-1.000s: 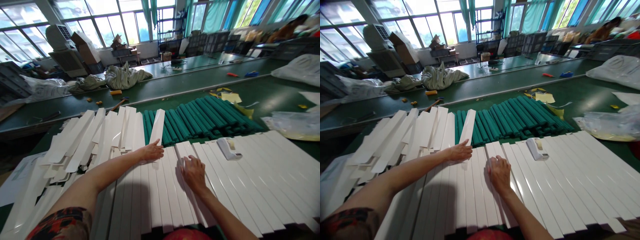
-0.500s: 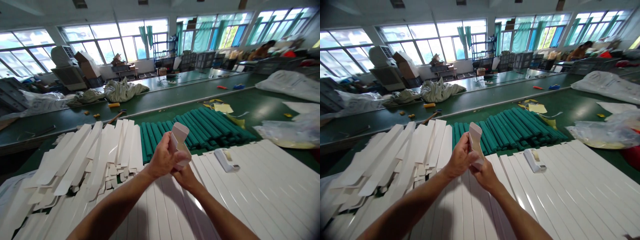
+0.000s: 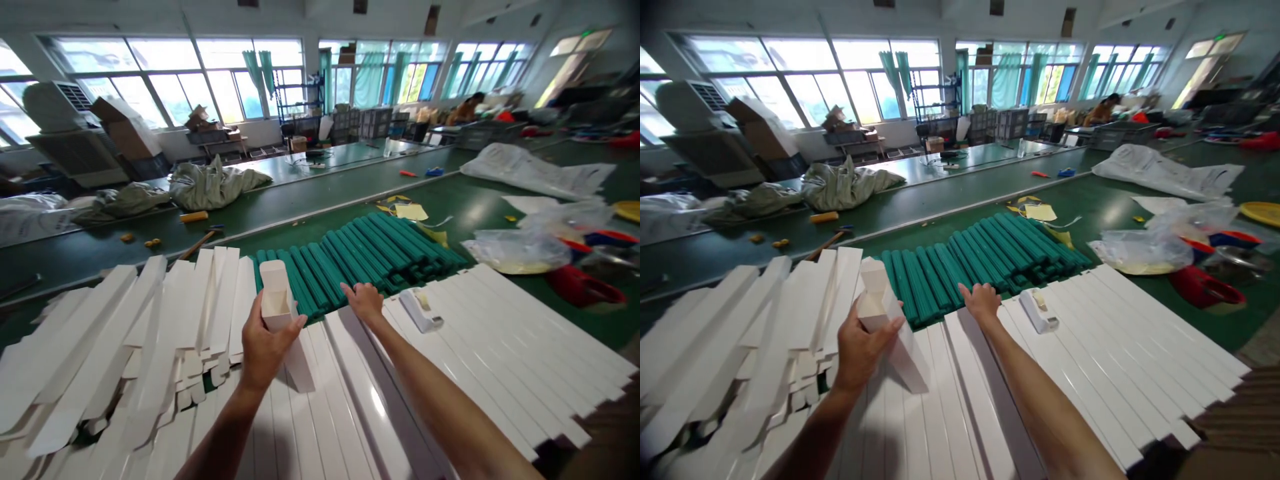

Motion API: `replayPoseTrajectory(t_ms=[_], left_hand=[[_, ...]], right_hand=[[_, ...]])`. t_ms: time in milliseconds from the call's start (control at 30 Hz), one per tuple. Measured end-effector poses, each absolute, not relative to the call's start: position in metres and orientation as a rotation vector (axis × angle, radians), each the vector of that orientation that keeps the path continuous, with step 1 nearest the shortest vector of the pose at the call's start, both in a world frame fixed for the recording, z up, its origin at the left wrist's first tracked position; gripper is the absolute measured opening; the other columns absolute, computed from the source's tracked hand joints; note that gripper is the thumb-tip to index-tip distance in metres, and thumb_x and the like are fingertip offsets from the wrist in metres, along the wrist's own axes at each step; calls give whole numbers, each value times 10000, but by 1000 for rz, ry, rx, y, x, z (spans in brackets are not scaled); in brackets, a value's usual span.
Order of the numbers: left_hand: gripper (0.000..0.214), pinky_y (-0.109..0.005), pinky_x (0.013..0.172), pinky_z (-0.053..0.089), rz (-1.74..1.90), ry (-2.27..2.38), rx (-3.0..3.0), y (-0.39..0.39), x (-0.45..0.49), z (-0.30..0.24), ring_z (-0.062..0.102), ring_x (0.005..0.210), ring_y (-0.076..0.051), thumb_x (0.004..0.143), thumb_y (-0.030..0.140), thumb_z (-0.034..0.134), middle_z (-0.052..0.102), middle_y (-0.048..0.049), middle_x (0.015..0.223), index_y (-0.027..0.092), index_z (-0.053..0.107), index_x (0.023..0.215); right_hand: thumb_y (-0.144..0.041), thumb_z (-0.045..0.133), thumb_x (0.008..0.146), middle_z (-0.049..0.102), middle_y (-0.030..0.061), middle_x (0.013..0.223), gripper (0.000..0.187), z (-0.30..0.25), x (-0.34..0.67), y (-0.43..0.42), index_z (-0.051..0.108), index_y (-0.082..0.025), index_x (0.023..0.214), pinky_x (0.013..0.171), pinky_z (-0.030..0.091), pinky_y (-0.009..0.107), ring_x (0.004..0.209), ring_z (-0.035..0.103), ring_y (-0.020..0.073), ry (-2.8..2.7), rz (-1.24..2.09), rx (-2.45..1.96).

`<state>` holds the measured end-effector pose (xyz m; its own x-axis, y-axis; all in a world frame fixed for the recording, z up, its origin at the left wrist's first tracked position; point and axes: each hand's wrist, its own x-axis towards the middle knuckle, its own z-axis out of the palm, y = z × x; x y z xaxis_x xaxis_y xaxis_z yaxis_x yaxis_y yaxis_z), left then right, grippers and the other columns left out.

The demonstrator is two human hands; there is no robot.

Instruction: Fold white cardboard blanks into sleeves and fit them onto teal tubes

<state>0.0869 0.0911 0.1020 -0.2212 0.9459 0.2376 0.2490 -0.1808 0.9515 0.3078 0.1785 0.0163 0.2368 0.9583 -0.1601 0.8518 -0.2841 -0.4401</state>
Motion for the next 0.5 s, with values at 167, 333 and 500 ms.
replayPoseTrajectory(t_ms=[167, 333, 500], left_hand=[[753, -303, 722, 597, 1468, 1433, 1369, 90, 91, 95, 716, 810, -213, 641, 401, 825, 738, -83, 961, 143, 496, 1269], [932, -306, 732, 604, 1580, 1394, 1402, 90, 96, 92, 717, 820, -204, 663, 323, 819, 718, -77, 1002, 172, 323, 1437], [946, -337, 771, 609, 1683, 1382, 1890, 91, 100, 90, 701, 893, -216, 716, 289, 779, 687, -98, 1098, 220, 232, 1484]], right_hand=[[-449, 680, 804, 673, 224, 1067, 400, 5, 291, 209, 717, -86, 965, 926, 385, 485, 1067, 615, 356, -1816, 590, -2402], [-437, 515, 930, 677, 221, 1070, 422, 63, 299, 213, 671, -63, 1044, 806, 421, 361, 1026, 643, 309, -1892, 359, -2369], [-506, 440, 959, 682, 186, 816, 509, 184, 372, 190, 668, -58, 879, 694, 418, 340, 829, 662, 256, -1802, -75, -2210]])
